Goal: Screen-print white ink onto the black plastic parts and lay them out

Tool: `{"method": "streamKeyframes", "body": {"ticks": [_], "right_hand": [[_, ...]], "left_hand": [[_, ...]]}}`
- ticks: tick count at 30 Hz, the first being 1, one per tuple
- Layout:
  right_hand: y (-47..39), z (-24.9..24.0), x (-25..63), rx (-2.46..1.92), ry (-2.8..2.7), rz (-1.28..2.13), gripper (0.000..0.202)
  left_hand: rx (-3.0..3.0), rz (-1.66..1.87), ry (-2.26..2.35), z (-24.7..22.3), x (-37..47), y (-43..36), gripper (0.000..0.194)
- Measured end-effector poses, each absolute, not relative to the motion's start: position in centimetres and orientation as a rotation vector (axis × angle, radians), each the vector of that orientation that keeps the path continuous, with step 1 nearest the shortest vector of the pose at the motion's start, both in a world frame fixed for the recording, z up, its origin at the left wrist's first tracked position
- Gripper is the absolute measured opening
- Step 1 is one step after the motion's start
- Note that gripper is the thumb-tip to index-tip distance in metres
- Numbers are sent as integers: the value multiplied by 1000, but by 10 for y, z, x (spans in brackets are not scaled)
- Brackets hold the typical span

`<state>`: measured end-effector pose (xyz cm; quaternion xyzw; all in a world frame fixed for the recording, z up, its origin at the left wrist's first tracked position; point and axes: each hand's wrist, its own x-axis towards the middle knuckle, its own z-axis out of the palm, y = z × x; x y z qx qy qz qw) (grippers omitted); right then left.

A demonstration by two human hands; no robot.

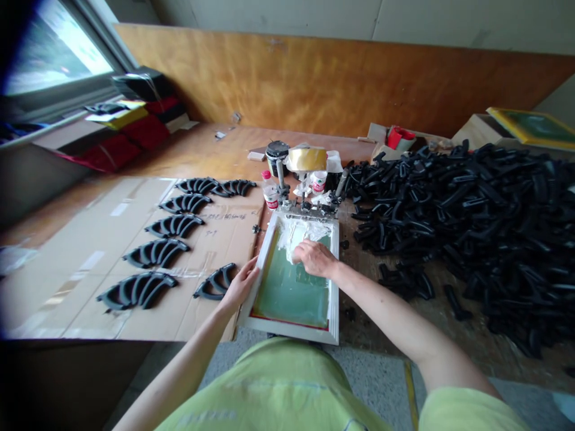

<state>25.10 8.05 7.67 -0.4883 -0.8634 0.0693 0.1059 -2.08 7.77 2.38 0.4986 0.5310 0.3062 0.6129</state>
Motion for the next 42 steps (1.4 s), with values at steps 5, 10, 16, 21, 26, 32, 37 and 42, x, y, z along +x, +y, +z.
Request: {"method": "streamKeyframes", "body": {"ticks": [5, 10, 16, 21, 26, 32, 37, 42], "right_hand": [[81, 84, 254, -1490, -2447, 287, 10], [64, 60, 247, -1440, -2365, 137, 30], [88, 77, 250, -1574, -2249, 239, 23], [145, 113, 276, -1840, -1932, 149, 57], [130, 106, 355, -2015, -1404, 126, 28], [71, 38, 338, -2071, -1549, 338, 23], [56, 27, 282, -1836, -2010, 296, 15], [31, 51, 227, -1739, -1915, 175, 9]], "left_hand": [[1161, 706, 1212, 25, -22, 78, 67], [1161, 701, 1204, 24, -24, 78, 68], [1113, 671, 1216, 40, -24, 78, 73], [1126, 679, 1187, 93, -28, 82, 68], [1143, 917, 1039, 143, -16, 106, 51], [1059, 1156, 839, 164, 21, 143, 46], [904, 963, 965, 114, 29, 110, 55], [746, 529, 989, 62, 32, 46, 60]]}}
